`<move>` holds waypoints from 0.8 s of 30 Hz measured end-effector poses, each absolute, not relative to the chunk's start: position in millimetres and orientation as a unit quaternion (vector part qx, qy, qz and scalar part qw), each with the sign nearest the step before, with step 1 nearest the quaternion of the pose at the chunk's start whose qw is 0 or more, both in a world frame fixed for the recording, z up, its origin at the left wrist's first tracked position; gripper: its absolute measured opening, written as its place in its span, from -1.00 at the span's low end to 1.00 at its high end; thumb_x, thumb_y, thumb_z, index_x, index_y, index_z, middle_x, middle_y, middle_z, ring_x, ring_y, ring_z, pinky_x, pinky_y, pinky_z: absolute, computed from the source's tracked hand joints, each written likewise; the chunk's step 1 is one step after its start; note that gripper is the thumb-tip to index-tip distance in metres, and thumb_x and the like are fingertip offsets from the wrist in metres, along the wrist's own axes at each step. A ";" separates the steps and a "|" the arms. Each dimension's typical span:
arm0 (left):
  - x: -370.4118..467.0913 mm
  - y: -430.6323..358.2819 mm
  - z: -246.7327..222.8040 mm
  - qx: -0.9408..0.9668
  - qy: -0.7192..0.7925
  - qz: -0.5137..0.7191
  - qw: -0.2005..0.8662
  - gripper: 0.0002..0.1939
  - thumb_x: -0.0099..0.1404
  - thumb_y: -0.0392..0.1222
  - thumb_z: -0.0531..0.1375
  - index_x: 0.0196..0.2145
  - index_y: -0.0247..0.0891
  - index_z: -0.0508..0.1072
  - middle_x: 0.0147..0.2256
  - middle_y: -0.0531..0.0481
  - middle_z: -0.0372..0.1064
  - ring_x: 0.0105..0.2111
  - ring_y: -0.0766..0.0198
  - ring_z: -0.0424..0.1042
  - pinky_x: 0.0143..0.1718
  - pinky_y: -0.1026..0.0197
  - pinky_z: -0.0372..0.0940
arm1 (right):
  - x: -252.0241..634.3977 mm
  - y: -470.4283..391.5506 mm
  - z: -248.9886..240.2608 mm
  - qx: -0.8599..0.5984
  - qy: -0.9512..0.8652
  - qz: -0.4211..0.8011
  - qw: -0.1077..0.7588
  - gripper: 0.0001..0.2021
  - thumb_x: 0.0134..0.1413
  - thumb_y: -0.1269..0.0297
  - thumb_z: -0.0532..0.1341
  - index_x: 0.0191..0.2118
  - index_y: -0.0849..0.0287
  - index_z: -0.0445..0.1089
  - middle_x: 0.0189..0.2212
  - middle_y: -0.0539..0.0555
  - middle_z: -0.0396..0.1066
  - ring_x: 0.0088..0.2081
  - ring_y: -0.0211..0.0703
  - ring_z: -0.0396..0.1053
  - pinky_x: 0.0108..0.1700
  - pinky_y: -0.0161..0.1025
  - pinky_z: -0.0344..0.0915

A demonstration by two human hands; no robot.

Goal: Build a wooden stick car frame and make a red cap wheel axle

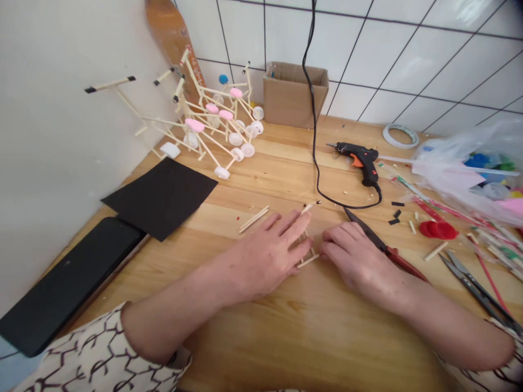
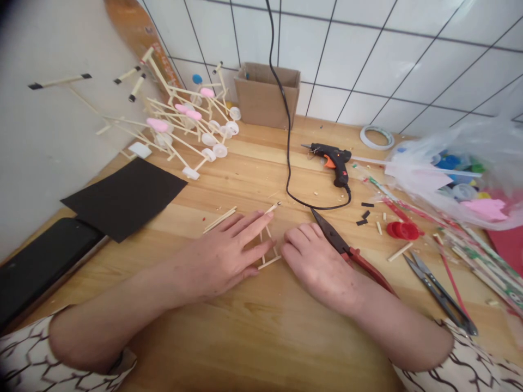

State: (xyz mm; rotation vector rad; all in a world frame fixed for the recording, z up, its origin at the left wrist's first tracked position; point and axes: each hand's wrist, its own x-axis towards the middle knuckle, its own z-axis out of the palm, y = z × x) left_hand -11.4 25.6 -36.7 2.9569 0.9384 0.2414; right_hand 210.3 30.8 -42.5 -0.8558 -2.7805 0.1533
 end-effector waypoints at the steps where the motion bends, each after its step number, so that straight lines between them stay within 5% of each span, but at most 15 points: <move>1: -11.5 25.7 -36.6 0.950 0.301 0.076 0.015 -0.64 0.33 -0.15 0.08 0.01 -0.39 0.30 0.22 -0.45 -0.04 0.19 -0.17 0.07 0.06 -0.13 0.14 | 209.8 30.5 -41.8 -0.288 -0.950 0.044 0.110 -0.71 0.27 0.49 -0.07 -0.33 0.28 0.38 -0.36 0.18 0.32 -0.25 -0.08 0.18 -0.24 -0.13 0.16; 24: -10.8 25.4 -37.4 0.949 0.303 0.083 0.016 -0.64 0.32 -0.16 0.09 0.03 -0.39 0.30 0.22 -0.45 -0.02 0.18 -0.17 0.09 0.05 -0.13 0.16 | 208.7 29.8 -44.7 -0.303 -0.943 0.035 0.131 -0.72 0.24 0.50 -0.03 -0.39 0.28 0.38 -0.39 0.17 0.33 -0.28 -0.09 0.19 -0.25 -0.14 0.19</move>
